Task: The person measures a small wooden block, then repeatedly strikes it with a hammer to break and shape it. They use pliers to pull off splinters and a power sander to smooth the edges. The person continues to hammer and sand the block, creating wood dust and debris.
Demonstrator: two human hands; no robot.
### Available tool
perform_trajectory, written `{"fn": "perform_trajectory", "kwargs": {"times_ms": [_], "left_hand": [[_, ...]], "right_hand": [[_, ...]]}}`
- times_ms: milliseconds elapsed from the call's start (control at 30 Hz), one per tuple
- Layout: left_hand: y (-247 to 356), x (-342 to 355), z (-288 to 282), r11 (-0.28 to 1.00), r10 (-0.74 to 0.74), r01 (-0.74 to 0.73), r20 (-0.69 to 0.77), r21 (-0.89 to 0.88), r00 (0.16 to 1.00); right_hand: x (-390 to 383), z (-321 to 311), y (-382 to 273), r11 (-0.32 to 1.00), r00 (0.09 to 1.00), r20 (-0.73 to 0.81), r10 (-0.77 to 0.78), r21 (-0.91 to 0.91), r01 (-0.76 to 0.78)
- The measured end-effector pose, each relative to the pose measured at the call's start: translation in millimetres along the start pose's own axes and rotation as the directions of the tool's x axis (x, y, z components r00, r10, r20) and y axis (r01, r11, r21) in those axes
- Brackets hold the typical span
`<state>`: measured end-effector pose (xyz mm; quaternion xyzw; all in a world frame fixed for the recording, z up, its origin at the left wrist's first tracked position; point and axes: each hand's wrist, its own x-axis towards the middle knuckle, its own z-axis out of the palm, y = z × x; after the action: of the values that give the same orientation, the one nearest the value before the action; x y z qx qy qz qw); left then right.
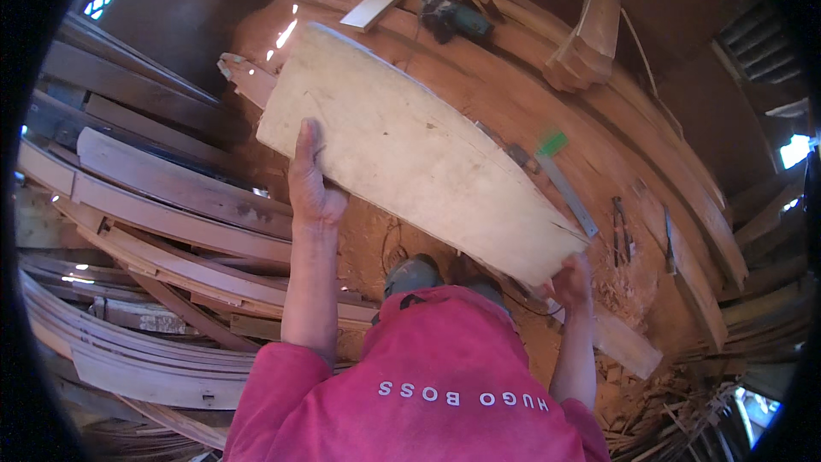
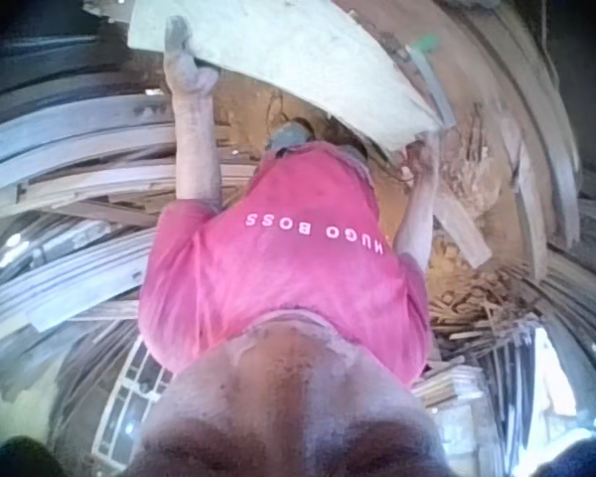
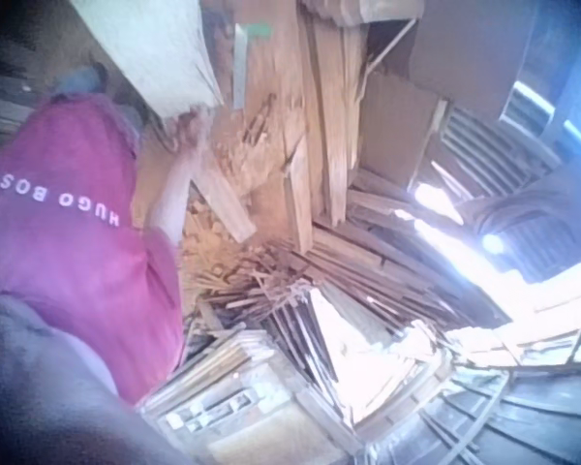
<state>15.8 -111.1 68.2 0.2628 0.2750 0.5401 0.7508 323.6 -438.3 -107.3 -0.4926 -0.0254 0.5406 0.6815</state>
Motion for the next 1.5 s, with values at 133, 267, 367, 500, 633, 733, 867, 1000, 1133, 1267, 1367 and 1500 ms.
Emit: {"fn": "perform_trajectory", "kwargs": {"times_ms": [133,267,367,500,633,733,867,1000,1133,1267,1367,1500], "left_hand": [[-12.0,-2.4,20.8,0.915,0.299,-0.286,-0.004,0.284,0.954],[-24.0,-11.6,44.2,0.676,0.47,-0.477,0.17,0.562,0.866],[-16.2,-1.9,42.7,0.443,0.493,-0.516,0.281,0.733,0.823],[-2.7,23.5,35.5,0.401,0.548,-0.568,0.309,0.719,0.778],[2.7,42.2,18.0,0.443,0.558,-0.54,0.251,0.716,0.791],[1.7,37.9,-1.9,0.503,0.454,-0.453,0.222,0.736,0.863],[-25.9,23.4,-8.9,0.496,0.347,-0.47,0.33,0.73,0.878],[-12.6,4.0,-18.1,0.462,0.286,-0.308,0.189,0.832,0.939],[-12.6,-13.6,-11.0,0.473,0.365,-0.354,0.186,0.807,0.912],[-18.4,-31.7,-14.6,0.598,0.362,-0.355,0.153,0.718,0.92],[-14.1,-39.8,-18.8,0.526,0.28,-0.365,0.249,0.768,0.927],[-7.9,-47.3,-21.1,0.554,0.19,-0.341,0.284,0.759,0.94]], "right_hand": [[71.9,-11.1,16.4,0.496,0.992,0.073,-0.105,-0.861,0.115],[132.2,-44.8,23.5,0.095,0.93,0.111,-0.35,-0.984,0.153],[150.8,-33.4,25.3,-0.269,0.912,0.14,-0.386,-0.963,0.033],[173.7,-25.9,26.2,-0.392,0.953,0.165,-0.256,-0.918,0.053],[207.7,-30.8,30.5,-0.429,0.986,0.088,-0.14,-0.903,0.02],[200.1,7.0,12.6,-0.4,0.988,0.111,-0.107,-0.914,0.06],[155.4,30.2,-8.4,-0.077,0.951,0.163,-0.262,-0.986,0.148],[88.4,75.8,-27.2,0.346,0.918,0.212,-0.335,-0.879,0.329],[3.3,158.2,-71.4,0.633,0.931,0.193,-0.309,-0.689,0.353],[-38.5,197.5,-87.0,0.59,0.833,0.348,-0.43,-0.591,0.551],[-73.9,223.6,-96.2,0.551,0.815,0.374,-0.442,-0.604,0.576],[-98.3,258.0,-98.8,0.325,0.733,0.412,-0.541,-0.701,0.634]]}}
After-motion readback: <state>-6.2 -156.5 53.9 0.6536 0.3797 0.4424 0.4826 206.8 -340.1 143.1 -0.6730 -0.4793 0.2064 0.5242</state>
